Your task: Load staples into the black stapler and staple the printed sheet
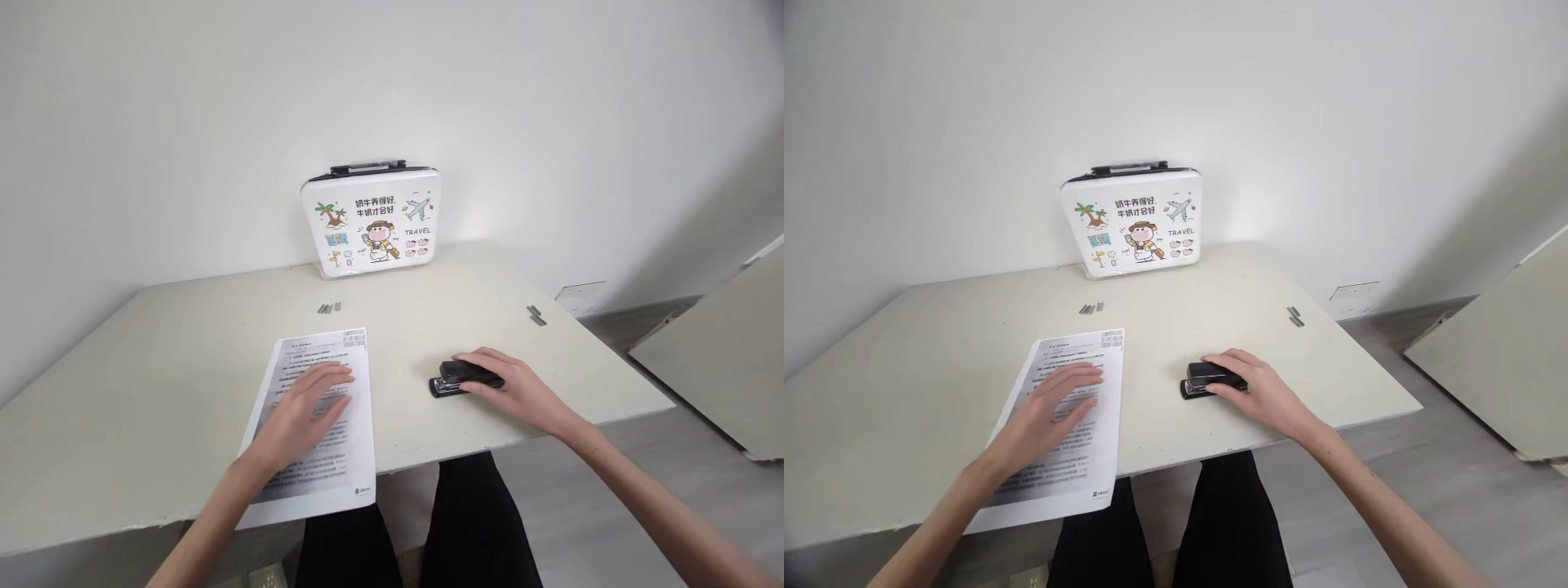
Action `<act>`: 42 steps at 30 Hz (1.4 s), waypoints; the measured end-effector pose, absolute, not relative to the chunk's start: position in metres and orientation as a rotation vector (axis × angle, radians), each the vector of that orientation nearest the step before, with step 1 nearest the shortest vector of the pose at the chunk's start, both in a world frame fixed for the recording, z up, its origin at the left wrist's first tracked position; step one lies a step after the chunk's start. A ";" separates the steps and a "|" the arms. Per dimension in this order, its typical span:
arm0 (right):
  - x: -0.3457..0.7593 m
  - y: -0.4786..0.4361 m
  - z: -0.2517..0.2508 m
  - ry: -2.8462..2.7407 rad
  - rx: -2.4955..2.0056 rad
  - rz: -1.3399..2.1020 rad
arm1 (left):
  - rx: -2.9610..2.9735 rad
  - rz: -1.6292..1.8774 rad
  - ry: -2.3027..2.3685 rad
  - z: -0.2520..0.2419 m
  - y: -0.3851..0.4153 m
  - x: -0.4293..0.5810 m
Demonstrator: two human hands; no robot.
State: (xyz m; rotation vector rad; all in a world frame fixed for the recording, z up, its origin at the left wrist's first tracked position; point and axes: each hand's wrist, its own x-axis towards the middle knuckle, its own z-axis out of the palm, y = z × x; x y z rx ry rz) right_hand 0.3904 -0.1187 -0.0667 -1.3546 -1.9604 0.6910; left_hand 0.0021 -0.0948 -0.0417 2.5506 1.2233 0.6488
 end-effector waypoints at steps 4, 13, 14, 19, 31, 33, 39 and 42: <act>0.398 -0.122 -0.078 -1.691 -1.419 0.767 | 2.564 0.583 1.055 -0.039 -0.093 0.044; 0.404 -0.118 -0.095 -1.473 -1.413 0.840 | 2.537 0.570 0.966 -0.049 -0.077 0.115; 0.404 -0.118 -0.094 -1.473 -1.409 0.838 | 2.540 0.572 0.970 -0.051 -0.074 0.122; 0.400 -0.122 -0.089 -1.486 -1.459 0.805 | 2.585 0.582 0.989 -0.058 -0.064 0.149; 0.397 -0.125 -0.091 -1.679 -1.425 0.780 | 2.609 0.555 1.029 -0.053 -0.067 0.098; 0.397 -0.125 -0.090 -1.670 -1.435 0.784 | 2.625 0.505 1.013 -0.049 -0.058 0.079; 0.397 -0.126 -0.090 -1.659 -1.446 0.790 | 2.545 0.607 1.700 -0.040 0.027 0.020; 0.397 -0.124 -0.090 -1.658 -1.443 0.794 | 2.538 0.478 1.932 -0.041 0.072 0.009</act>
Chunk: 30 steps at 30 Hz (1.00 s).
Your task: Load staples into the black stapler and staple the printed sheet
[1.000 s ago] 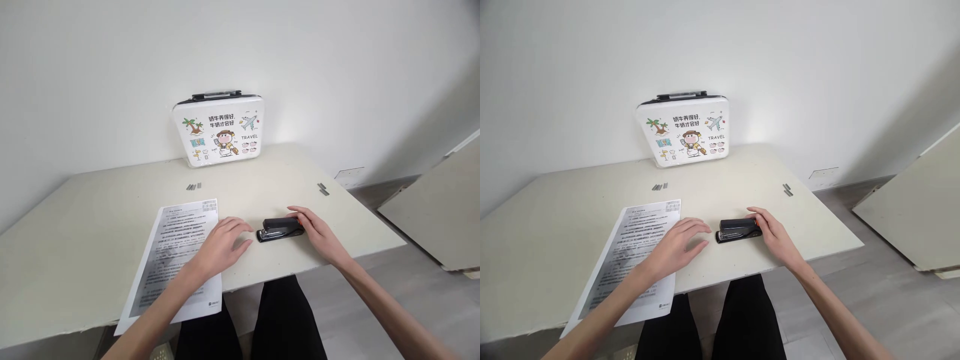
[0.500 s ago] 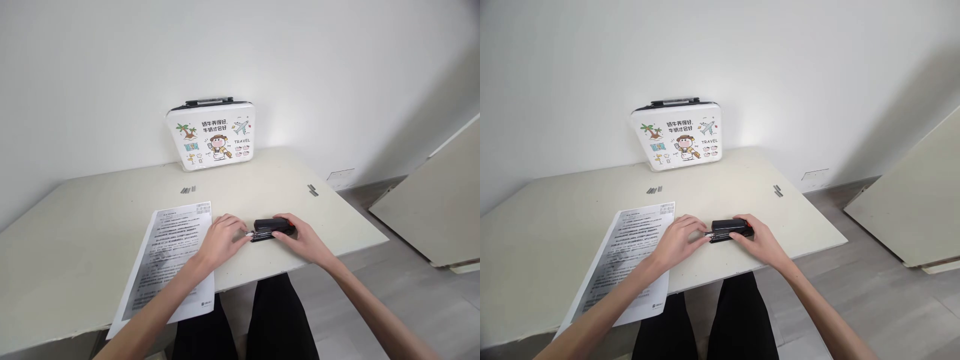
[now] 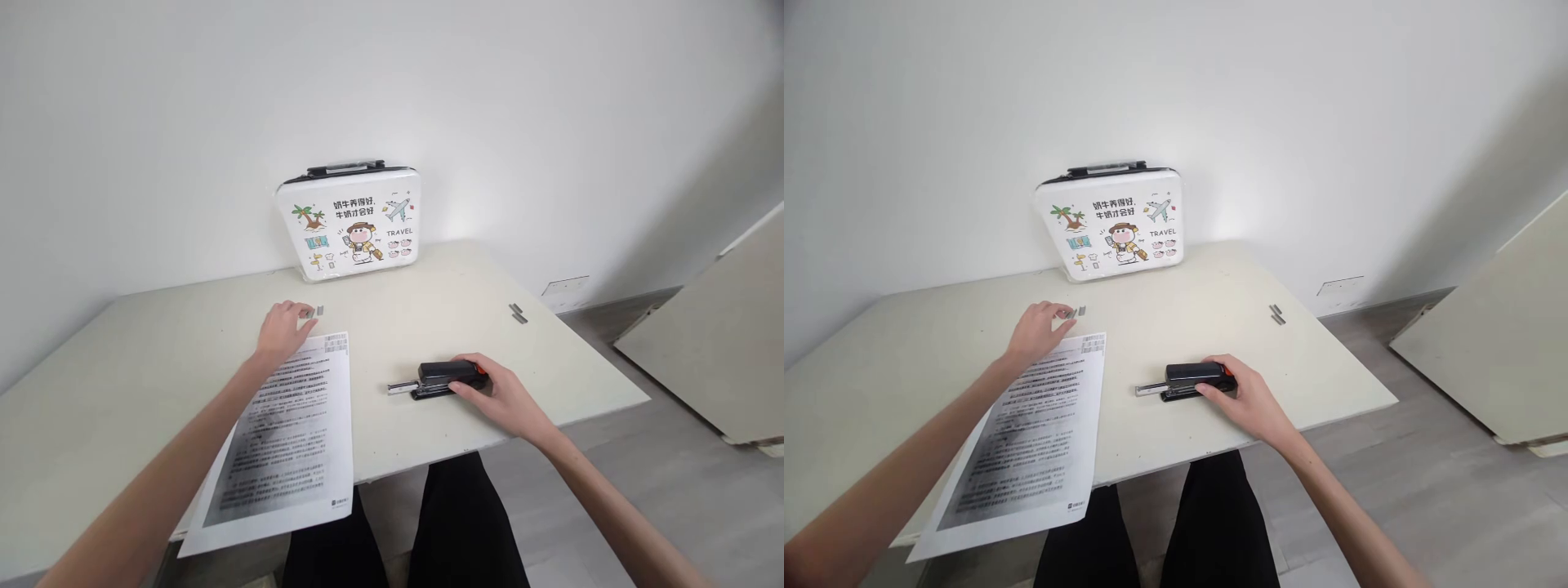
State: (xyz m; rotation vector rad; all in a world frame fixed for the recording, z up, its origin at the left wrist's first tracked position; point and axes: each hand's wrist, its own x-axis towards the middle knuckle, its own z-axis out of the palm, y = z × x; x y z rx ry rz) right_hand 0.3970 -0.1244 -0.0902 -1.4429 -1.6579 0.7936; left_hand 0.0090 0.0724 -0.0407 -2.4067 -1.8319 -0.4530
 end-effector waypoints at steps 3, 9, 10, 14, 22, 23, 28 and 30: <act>0.396 -0.124 -0.089 -1.649 -1.453 0.802 | -2.317 -0.408 -1.883 -0.046 0.100 0.017; 0.396 -0.123 -0.088 -1.645 -1.455 0.790 | -2.357 -0.449 -1.841 -0.056 0.111 0.045; 0.396 -0.123 -0.089 -1.646 -1.453 0.790 | -2.379 -0.467 -1.824 -0.056 0.110 0.048; 0.397 -0.122 -0.090 -1.648 -1.437 0.783 | -2.516 -0.535 -1.763 -0.051 0.097 0.060; 0.397 -0.123 -0.087 -1.640 -1.438 0.785 | -3.058 -0.878 -1.598 -0.035 0.014 0.091; 0.397 -0.123 -0.086 -1.640 -1.439 0.785 | -3.082 -0.862 -1.568 -0.033 0.001 0.094; 0.396 -0.123 -0.086 -1.641 -1.438 0.768 | -3.069 -0.673 -1.262 -0.033 -0.047 0.102; 0.397 -0.123 -0.086 -1.641 -1.428 0.762 | -3.032 -0.609 -1.104 -0.034 -0.057 0.105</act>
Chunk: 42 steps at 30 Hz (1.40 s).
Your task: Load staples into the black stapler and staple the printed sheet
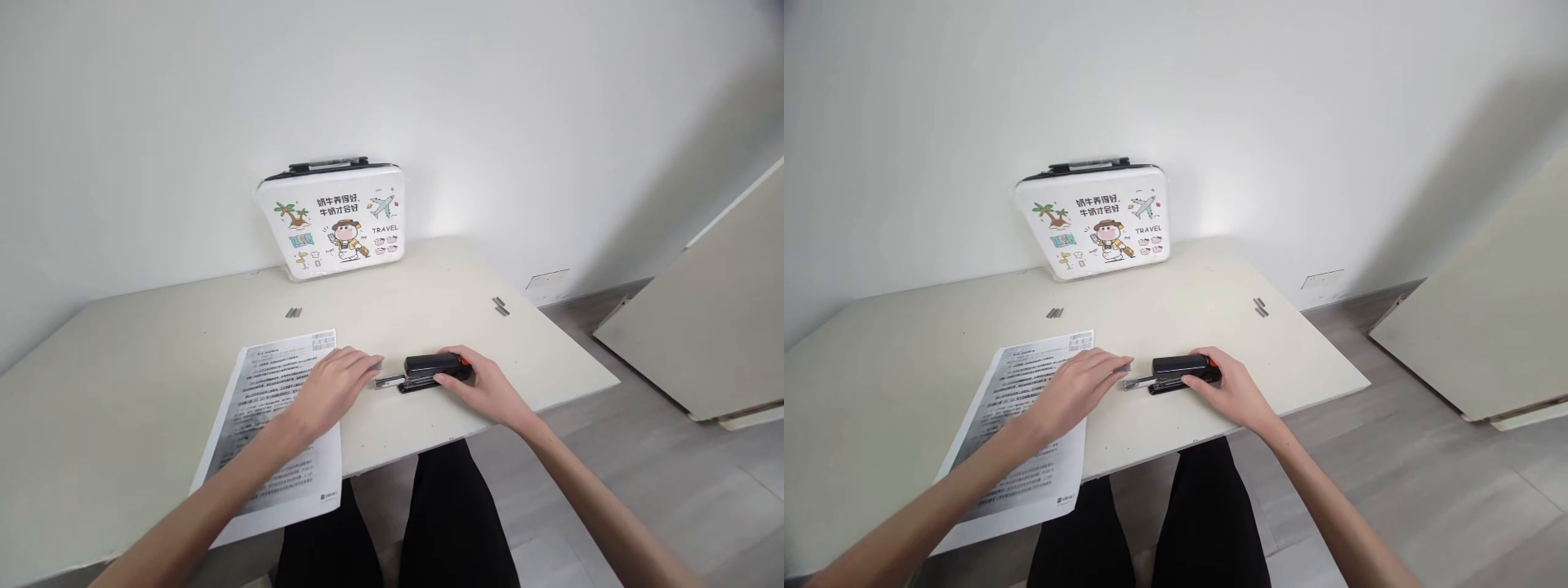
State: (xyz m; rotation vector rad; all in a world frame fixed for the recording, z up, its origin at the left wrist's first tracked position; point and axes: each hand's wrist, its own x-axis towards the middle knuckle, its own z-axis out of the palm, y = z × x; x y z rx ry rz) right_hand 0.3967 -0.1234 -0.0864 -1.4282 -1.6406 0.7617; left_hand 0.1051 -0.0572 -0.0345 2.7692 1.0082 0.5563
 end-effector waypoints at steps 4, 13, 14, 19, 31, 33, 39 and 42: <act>0.397 -0.124 -0.087 -1.639 -1.432 0.764 | 2.849 0.530 0.947 -0.039 -0.067 0.113; 0.398 -0.124 -0.085 -1.647 -1.413 0.757 | 2.756 0.409 1.050 -0.042 -0.071 0.122; 0.398 -0.124 -0.085 -1.646 -1.414 0.758 | 2.750 0.398 1.052 -0.041 -0.071 0.123; 0.398 -0.124 -0.085 -1.641 -1.409 0.768 | 2.725 0.337 1.079 -0.038 -0.069 0.125; 0.398 -0.124 -0.085 -1.634 -1.412 0.769 | 2.516 0.337 1.134 -0.030 -0.065 0.131; 0.398 -0.124 -0.086 -1.636 -1.414 0.764 | 2.509 0.329 1.156 -0.030 -0.064 0.132; 0.398 -0.124 -0.084 -1.644 -1.419 0.753 | 2.555 0.340 1.166 -0.033 -0.065 0.130; 0.398 -0.125 -0.084 -1.636 -1.416 0.756 | 2.596 0.354 1.182 -0.034 -0.066 0.120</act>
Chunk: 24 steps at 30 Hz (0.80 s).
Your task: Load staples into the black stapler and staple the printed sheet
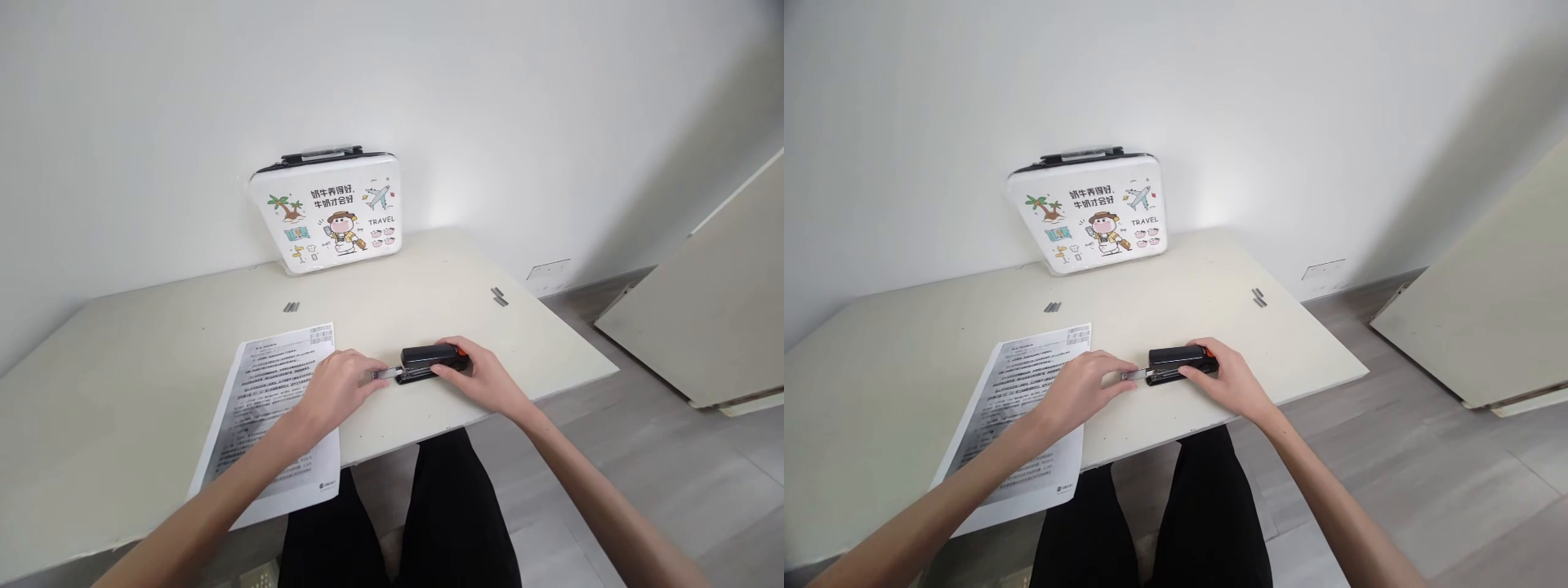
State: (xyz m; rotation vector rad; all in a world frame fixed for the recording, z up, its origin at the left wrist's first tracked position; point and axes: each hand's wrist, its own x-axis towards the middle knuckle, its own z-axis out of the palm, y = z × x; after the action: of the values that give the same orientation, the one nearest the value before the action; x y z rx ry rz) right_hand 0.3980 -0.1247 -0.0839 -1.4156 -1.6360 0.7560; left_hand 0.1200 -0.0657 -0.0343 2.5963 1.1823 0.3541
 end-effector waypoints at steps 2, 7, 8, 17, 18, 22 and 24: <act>0.398 -0.125 -0.084 -1.631 -1.414 0.761 | 2.598 0.379 1.153 -0.035 -0.065 0.110; 0.400 -0.125 -0.084 -1.637 -1.384 0.770 | 2.514 0.407 0.914 -0.039 -0.053 0.090; 0.400 -0.125 -0.084 -1.640 -1.373 0.774 | 2.485 0.401 0.869 -0.040 -0.048 0.090; 0.402 -0.123 -0.084 -1.708 -1.316 0.871 | 2.373 0.351 0.588 -0.052 -0.002 0.139; 0.402 -0.122 -0.084 -1.709 -1.314 0.874 | 2.352 0.330 0.586 -0.053 0.001 0.143; 0.403 -0.122 -0.083 -1.710 -1.310 0.875 | 2.260 0.319 0.609 -0.058 0.006 0.152; 0.403 -0.122 -0.083 -1.714 -1.314 0.866 | 2.239 0.325 0.621 -0.058 0.005 0.154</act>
State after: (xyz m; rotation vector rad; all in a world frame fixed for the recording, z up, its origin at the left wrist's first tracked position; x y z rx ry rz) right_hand 0.4031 -0.1217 -0.0831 -1.3142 -1.7140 0.8663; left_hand 0.1541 0.0049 -0.0585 2.2394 0.6205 0.3247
